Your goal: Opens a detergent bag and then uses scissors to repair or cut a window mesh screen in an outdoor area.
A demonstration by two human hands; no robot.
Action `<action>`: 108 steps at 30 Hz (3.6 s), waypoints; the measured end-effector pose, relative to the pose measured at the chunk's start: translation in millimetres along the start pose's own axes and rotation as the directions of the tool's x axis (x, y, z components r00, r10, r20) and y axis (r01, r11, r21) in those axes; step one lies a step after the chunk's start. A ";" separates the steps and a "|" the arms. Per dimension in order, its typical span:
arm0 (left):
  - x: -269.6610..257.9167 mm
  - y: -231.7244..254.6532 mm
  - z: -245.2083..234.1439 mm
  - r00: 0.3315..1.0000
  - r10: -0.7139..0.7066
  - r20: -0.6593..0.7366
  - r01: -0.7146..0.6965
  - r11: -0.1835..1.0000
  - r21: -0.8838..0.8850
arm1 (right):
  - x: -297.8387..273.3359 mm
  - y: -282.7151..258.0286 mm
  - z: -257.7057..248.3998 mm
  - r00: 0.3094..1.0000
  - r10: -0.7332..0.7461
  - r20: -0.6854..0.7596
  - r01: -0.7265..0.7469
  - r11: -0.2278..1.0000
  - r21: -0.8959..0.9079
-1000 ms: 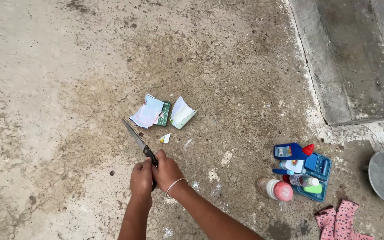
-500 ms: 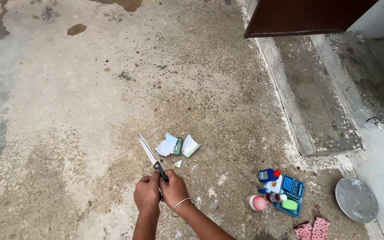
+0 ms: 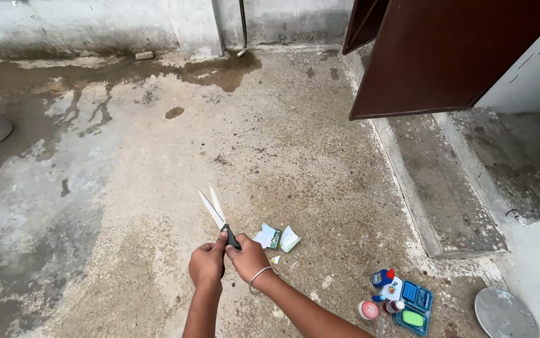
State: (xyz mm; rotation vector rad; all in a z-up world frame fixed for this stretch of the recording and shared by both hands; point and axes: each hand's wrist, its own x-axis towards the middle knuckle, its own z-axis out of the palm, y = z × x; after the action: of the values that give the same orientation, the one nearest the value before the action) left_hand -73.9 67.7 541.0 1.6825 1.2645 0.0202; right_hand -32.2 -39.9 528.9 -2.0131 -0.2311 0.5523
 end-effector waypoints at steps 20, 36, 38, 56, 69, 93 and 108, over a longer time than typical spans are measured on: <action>-75.7 89.5 -27.0 1.000 0.004 0.013 0.003 0.865 -0.501 | -41.1 -110.7 -62.4 0.969 -0.159 -0.190 0.158 0.987 -0.019; -43.8 74.0 -25.9 0.955 0.175 0.240 0.099 0.573 -0.813 | -34.2 -113.6 -33.4 0.886 -0.328 -0.328 0.303 0.944 -0.128; -29.3 63.9 -27.8 0.962 0.159 0.221 0.097 0.559 -0.824 | -38.3 -117.9 -24.6 0.892 -0.318 -0.320 0.296 0.948 -0.115; 59.3 7.2 -198.0 0.996 -0.046 -0.075 -0.043 0.495 -0.868 | -20.8 -203.5 153.7 0.944 -0.327 0.037 0.328 0.930 -0.167; 144.7 -23.1 -307.7 0.968 -0.144 -0.204 -0.114 0.472 -0.874 | 0.4 -276.2 271.7 0.923 -0.316 0.218 0.366 0.897 -0.248; 311.6 43.4 -459.7 0.807 -0.362 -0.468 -0.238 0.526 -0.817 | 142.0 -424.1 427.6 0.778 -0.466 0.422 0.568 0.809 -0.153; 360.7 37.4 -542.3 0.773 -0.410 -0.484 -0.232 0.526 -0.818 | 163.5 -472.1 520.9 0.747 -0.451 0.489 0.593 0.785 -0.182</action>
State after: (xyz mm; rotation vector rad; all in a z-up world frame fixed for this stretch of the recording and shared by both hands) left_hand -169.7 701.8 660.7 0.6824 1.4603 1.0888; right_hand -103.5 661.2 684.6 -1.9832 -1.2045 0.5960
